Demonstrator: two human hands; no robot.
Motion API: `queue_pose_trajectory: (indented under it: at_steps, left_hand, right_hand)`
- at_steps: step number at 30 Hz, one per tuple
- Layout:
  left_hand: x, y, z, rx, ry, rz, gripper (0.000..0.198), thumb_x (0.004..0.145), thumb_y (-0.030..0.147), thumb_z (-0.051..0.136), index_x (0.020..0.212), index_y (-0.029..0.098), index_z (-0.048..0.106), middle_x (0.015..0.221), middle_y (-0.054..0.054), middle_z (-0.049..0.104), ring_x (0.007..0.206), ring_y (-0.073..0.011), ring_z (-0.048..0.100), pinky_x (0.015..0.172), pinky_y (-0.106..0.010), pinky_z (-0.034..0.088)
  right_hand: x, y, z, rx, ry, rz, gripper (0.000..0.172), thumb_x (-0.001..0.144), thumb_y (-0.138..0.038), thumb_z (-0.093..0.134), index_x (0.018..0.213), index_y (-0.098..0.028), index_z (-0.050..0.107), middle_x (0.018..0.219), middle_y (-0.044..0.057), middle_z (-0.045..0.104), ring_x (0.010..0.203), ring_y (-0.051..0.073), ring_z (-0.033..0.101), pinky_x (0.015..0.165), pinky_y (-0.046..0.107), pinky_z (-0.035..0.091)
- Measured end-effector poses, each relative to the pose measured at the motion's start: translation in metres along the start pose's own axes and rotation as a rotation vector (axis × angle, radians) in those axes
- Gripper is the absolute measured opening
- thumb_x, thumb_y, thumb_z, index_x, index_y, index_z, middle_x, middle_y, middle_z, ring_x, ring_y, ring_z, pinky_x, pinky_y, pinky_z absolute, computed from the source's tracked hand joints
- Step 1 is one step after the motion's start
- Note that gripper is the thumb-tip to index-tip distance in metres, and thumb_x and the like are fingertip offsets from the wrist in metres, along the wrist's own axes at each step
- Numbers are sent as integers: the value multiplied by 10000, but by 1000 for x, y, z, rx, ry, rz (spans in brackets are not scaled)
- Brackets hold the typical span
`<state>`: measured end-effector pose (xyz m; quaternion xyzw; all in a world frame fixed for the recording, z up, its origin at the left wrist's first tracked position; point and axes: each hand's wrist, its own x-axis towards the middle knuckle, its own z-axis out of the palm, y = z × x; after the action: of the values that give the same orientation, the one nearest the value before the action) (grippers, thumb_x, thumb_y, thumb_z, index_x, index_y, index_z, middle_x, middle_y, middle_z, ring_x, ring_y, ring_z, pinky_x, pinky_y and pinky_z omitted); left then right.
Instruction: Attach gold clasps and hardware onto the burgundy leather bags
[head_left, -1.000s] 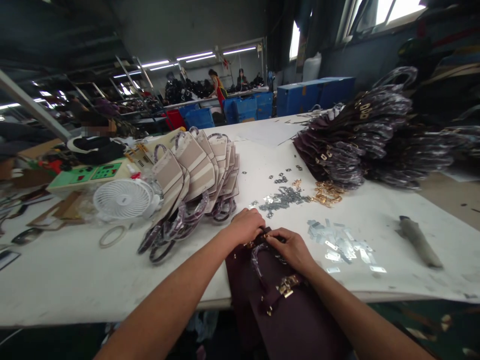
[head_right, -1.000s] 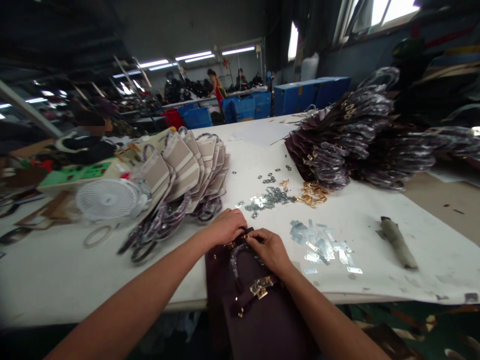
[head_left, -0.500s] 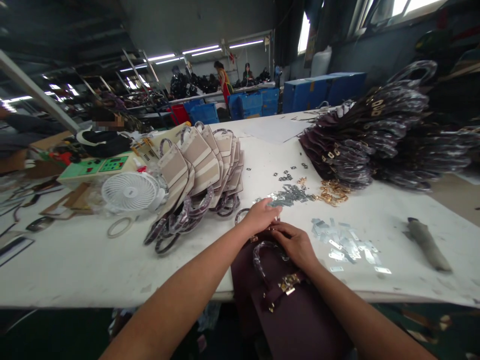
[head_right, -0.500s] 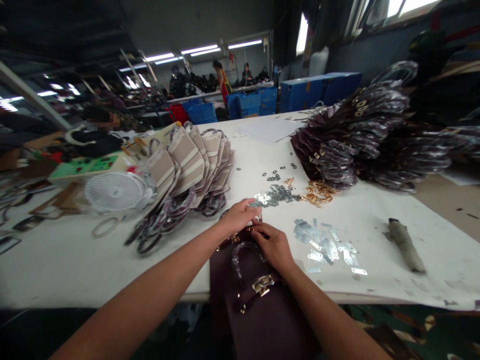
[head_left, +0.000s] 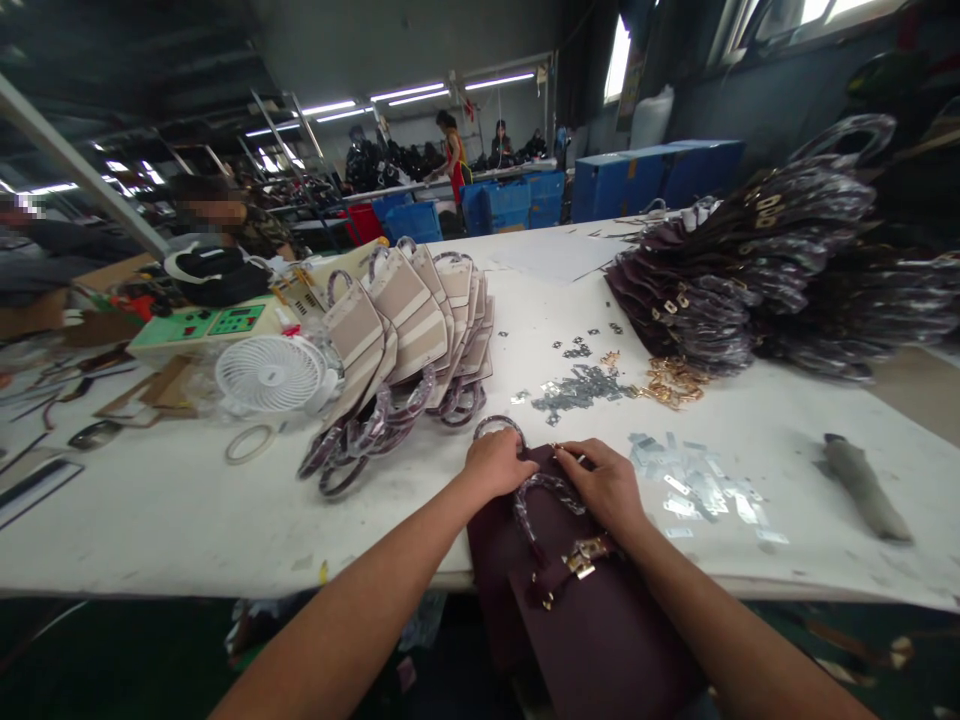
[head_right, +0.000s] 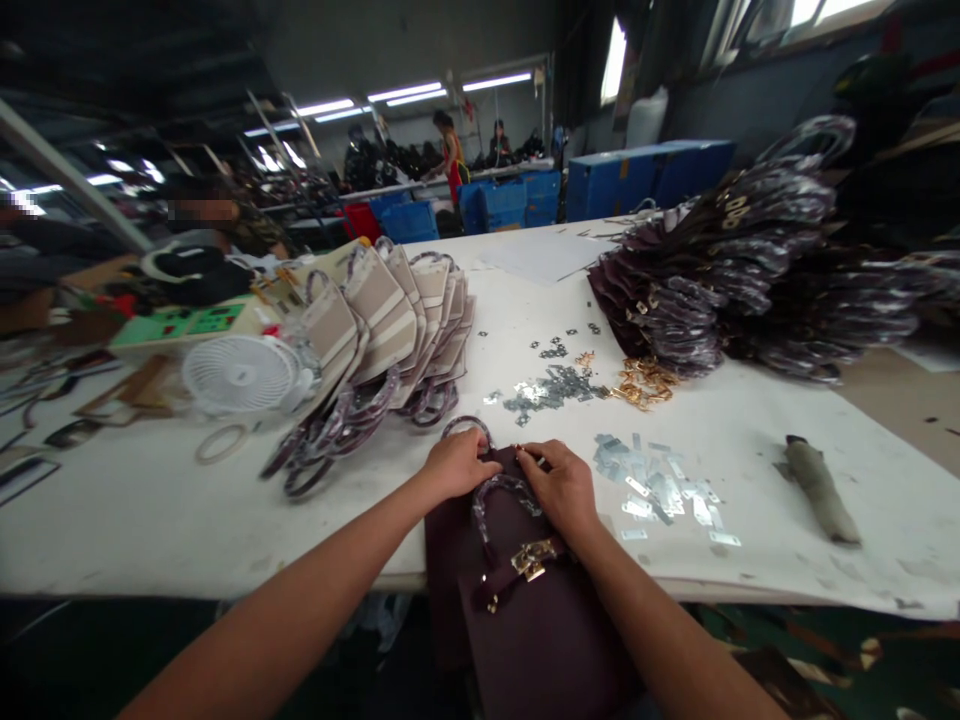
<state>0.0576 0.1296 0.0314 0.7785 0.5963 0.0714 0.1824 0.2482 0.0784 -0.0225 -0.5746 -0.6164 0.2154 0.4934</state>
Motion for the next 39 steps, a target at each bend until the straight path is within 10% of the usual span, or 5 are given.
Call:
queue_pose_trajectory:
  at_steps: [17, 39]
  left_hand:
    - [10, -11, -11, -280, -284, -27, 221, 708, 391, 775, 786, 188, 737, 739, -8, 735, 670, -180, 666, 587, -241, 462]
    - [25, 17, -19, -385, -137, 44, 198, 763, 192, 714, 954, 150, 743, 876, -72, 763, 808, -222, 701, 740, -287, 543]
  right_hand:
    - [-6, 2, 1, -85, -82, -97, 302, 961, -421, 593, 1167, -263, 747, 1053, 56, 773, 928, 254, 728, 854, 365, 573]
    - [-5, 2, 1, -91, -15, -128, 258, 983, -382, 564, 1105, -253, 751, 1050, 61, 773, 934, 254, 730, 874, 370, 569]
